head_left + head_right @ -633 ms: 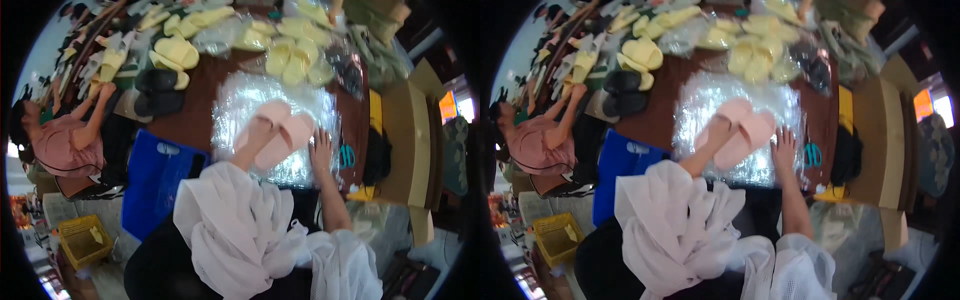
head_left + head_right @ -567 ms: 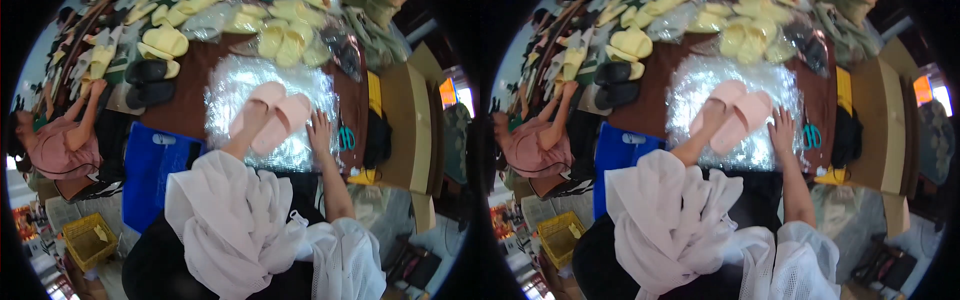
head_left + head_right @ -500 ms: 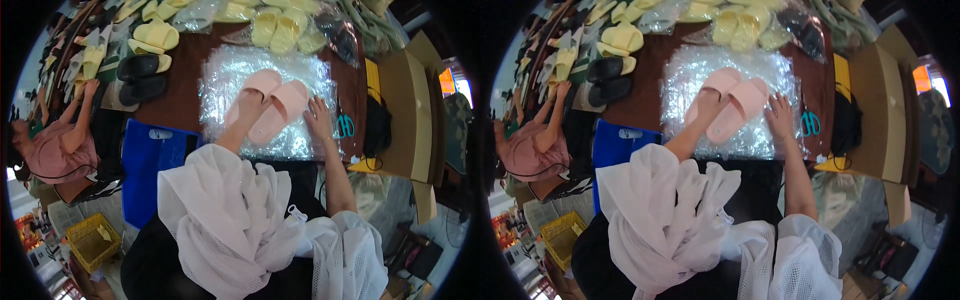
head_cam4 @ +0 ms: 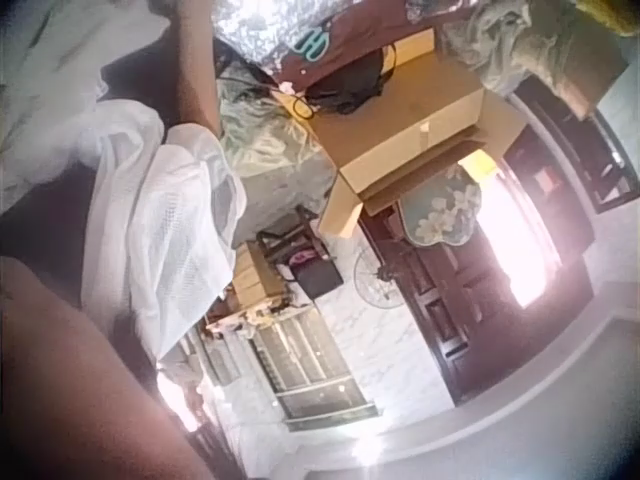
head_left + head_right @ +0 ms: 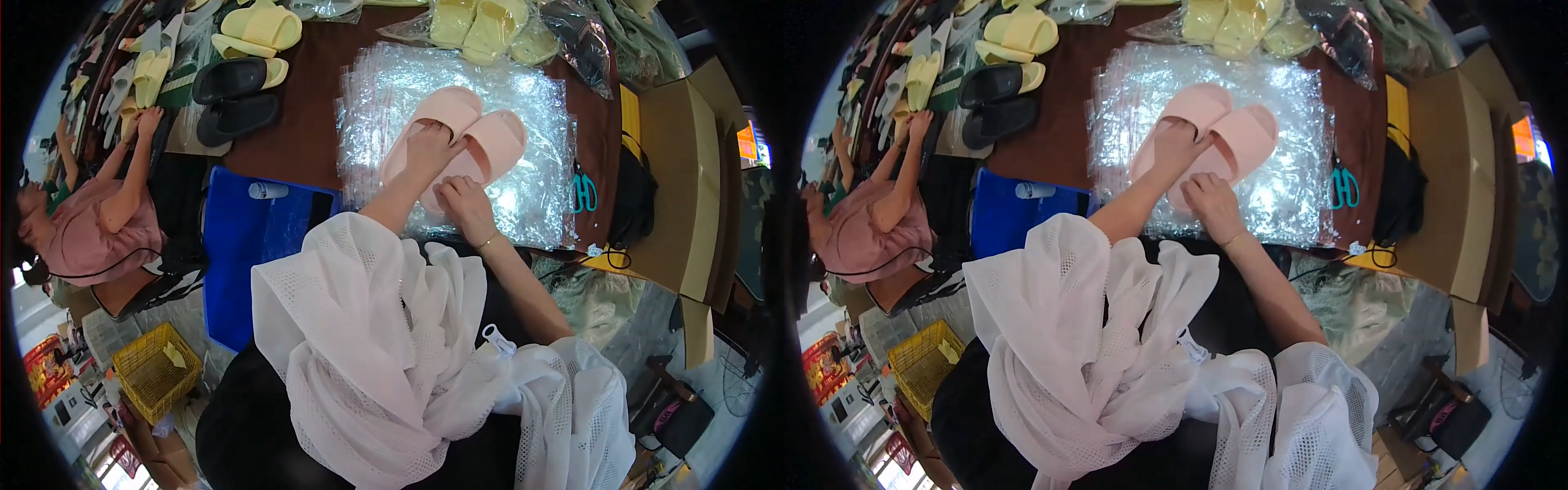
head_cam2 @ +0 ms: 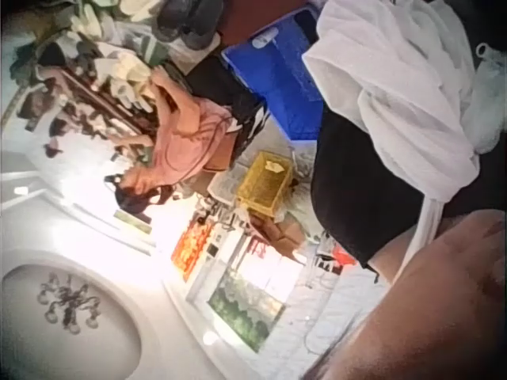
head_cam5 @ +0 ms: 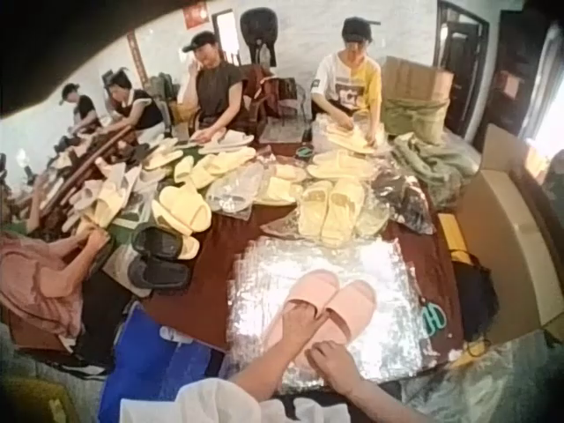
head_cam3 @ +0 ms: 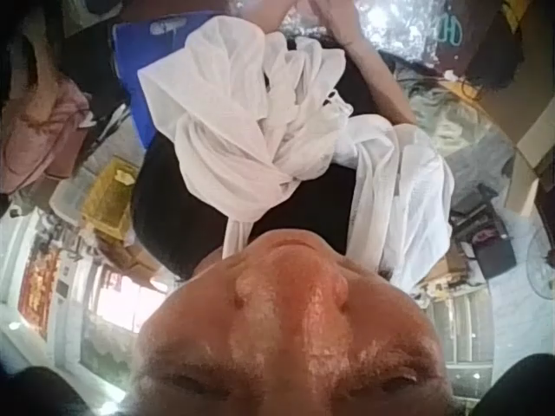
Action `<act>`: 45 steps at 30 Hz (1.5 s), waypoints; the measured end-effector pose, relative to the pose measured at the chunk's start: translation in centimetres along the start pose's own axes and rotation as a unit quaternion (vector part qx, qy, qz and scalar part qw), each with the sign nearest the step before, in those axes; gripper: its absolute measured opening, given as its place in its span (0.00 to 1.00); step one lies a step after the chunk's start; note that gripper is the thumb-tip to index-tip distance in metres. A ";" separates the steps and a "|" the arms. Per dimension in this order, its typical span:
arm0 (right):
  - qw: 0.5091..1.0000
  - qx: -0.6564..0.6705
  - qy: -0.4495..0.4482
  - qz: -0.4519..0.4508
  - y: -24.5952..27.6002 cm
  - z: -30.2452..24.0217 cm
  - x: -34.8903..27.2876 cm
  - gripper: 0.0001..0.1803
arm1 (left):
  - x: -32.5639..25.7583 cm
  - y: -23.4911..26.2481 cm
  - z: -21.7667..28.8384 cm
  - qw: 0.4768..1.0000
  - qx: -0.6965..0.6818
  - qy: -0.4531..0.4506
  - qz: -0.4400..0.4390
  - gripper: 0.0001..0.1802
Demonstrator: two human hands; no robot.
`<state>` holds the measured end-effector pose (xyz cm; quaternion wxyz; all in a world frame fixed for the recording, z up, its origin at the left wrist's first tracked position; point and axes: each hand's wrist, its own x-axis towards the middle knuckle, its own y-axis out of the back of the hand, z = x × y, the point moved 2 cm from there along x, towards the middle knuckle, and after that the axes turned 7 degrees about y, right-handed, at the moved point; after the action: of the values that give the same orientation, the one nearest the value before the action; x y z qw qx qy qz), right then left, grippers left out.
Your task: Packing pairs of slippers into plastic bags in a factory setting.
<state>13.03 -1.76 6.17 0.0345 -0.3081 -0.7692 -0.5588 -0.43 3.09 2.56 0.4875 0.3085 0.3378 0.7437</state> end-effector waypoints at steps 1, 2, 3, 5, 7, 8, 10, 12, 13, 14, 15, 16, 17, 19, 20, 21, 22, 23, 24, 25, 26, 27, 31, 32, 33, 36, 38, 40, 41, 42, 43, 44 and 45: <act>1.000 -0.002 -0.002 -0.002 0.1 0.0 0.1 0.10 | 0.0 0.1 -0.1 1.000 -0.010 -0.002 0.001 0.22; 1.000 -0.007 0.013 -0.016 0.1 -0.2 0.2 0.09 | 0.0 0.2 -0.2 1.000 -0.021 -0.004 0.001 0.22; 0.999 -0.014 0.030 -0.028 0.3 -0.3 0.6 0.09 | -0.3 0.3 -0.4 0.999 -0.017 -0.017 0.024 0.23; 0.999 -0.014 0.026 -0.033 0.1 0.0 1.0 0.08 | 0.0 0.1 -0.6 0.999 -0.019 -0.020 0.032 0.23; 0.998 -0.019 0.020 -0.053 -0.2 0.3 1.2 0.07 | -0.1 0.1 -0.4 1.000 0.016 -0.015 0.002 0.22; 0.998 -0.024 0.014 -0.054 -0.4 0.3 1.2 0.07 | -0.1 0.2 -0.3 1.000 0.011 -0.020 -0.001 0.22; 0.995 -0.067 0.009 -0.070 -0.6 0.1 1.4 0.07 | -0.2 -0.1 -0.4 1.000 0.017 -0.019 0.006 0.22; 0.993 -0.084 0.016 -0.077 -1.0 0.3 1.4 0.08 | -0.2 -0.2 -0.6 0.999 0.015 -0.035 0.006 0.22; 0.991 -0.103 0.026 -0.086 -1.0 0.3 1.2 0.07 | -0.2 -0.3 -0.6 0.999 0.010 -0.043 0.023 0.22; 0.987 -0.121 0.035 -0.095 -1.0 0.2 1.0 0.07 | -0.3 -0.3 -0.5 0.998 0.005 -0.051 0.040 0.22; 0.987 -0.131 0.044 -0.087 -0.4 0.0 0.7 0.07 | -0.3 -0.5 -0.5 0.999 0.011 -0.041 0.022 0.22; 0.986 -0.136 0.034 -0.088 -0.2 0.1 0.4 0.07 | -0.3 -0.8 -0.6 0.999 0.006 -0.049 0.015 0.22; 0.987 -0.137 0.044 -0.077 -0.2 0.0 0.2 0.07 | -0.2 -0.9 -0.8 0.998 0.015 -0.051 0.017 0.22; 0.987 -0.127 0.056 -0.083 0.3 0.1 -0.2 0.07 | -0.3 -0.9 -0.9 0.998 0.019 -0.058 0.010 0.23; 0.987 -0.132 0.041 -0.087 0.3 0.2 -0.5 0.07 | -0.1 -0.9 -0.8 0.999 0.032 -0.031 -0.017 0.24; 0.994 -0.083 0.035 -0.059 0.5 0.2 -0.7 0.08 | 0.2 -0.7 -0.6 0.998 0.047 -0.004 -0.040 0.25; 0.999 -0.032 0.029 -0.029 0.8 0.3 -0.9 0.10 | 0.4 -1.0 -0.5 0.998 0.043 -0.011 -0.049 0.25; 0.998 0.054 0.008 0.015 1.6 0.8 -1.4 0.08 | 0.5 -1.3 -0.2 0.998 0.052 -0.012 -0.042 0.26; 0.998 0.055 0.001 0.014 2.5 0.6 -1.8 0.08 | 0.4 -1.1 -0.6 0.997 0.065 -0.006 -0.033 0.27; 0.982 0.081 -0.149 0.084 4.0 1.2 -2.9 0.07 | 0.4 -1.0 -0.8 0.997 0.064 -0.006 -0.038 0.27; 0.937 0.104 -0.295 0.152 5.4 2.0 -4.5 0.06 | 0.4 -0.9 -1.0 0.998 0.065 -0.002 -0.027 0.27; 0.911 0.083 -0.352 0.198 6.9 2.9 -6.6 0.06 | 0.4 -0.6 -0.9 0.998 0.066 0.000 -0.016 0.28; 0.773 0.025 -0.500 0.391 10.9 8.4 -19.1 0.08 | 0.3 0.2 -0.5 0.996 0.088 0.012 -0.026 0.28; 0.747 0.000 -0.546 0.380 11.7 9.2 -22.4 0.09 | 0.4 0.0 -0.5 0.996 0.085 0.009 -0.029 0.28; 0.742 -0.023 -0.553 0.379 12.1 9.4 -24.2 0.09 | 0.3 -0.1 -0.7 0.997 0.079 -0.006 -0.007 0.28; 0.741 -0.070 -0.563 0.359 12.4 9.7 -26.4 0.10 | 0.3 -0.5 -0.5 0.997 0.081 -0.007 0.005 0.28; 0.747 -0.090 -0.565 0.339 12.4 10.0 -26.8 0.10 | 0.4 -0.5 -0.3 0.996 0.090 -0.017 0.010 0.28; 0.749 -0.141 -0.580 0.289 12.4 10.2 -26.6 0.10 | 0.3 -0.5 -0.2 0.996 0.092 -0.009 0.005 0.27; 0.750 -0.139 -0.579 0.288 12.5 10.3 -26.6 0.10 | 0.3 -0.5 0.0 0.996 0.092 -0.004 -0.001 0.27; 0.747 -0.159 -0.596 0.247 12.6 10.3 -26.4 0.09 | 0.3 -0.5 -0.1 0.996 0.093 -0.002 0.002 0.27; 0.743 -0.179 -0.611 0.206 12.6 10.4 -26.1 0.10 | 0.2 -0.6 -0.2 0.996 0.083 -0.012 0.007 0.27; 0.746 -0.177 -0.608 0.207 12.6 10.3 -25.7 0.10 | 0.2 -0.7 -0.3 0.997 0.072 -0.021 0.013 0.28; 0.740 -0.215 -0.614 0.173 12.8 9.8 -24.3 0.10 | 0.3 -0.3 -0.5 0.997 0.076 -0.017 0.019 0.28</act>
<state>42.05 -1.31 3.62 -0.4163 -0.7110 -0.4171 -0.3835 -0.75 3.32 2.07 0.4537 0.3633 0.3794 0.7199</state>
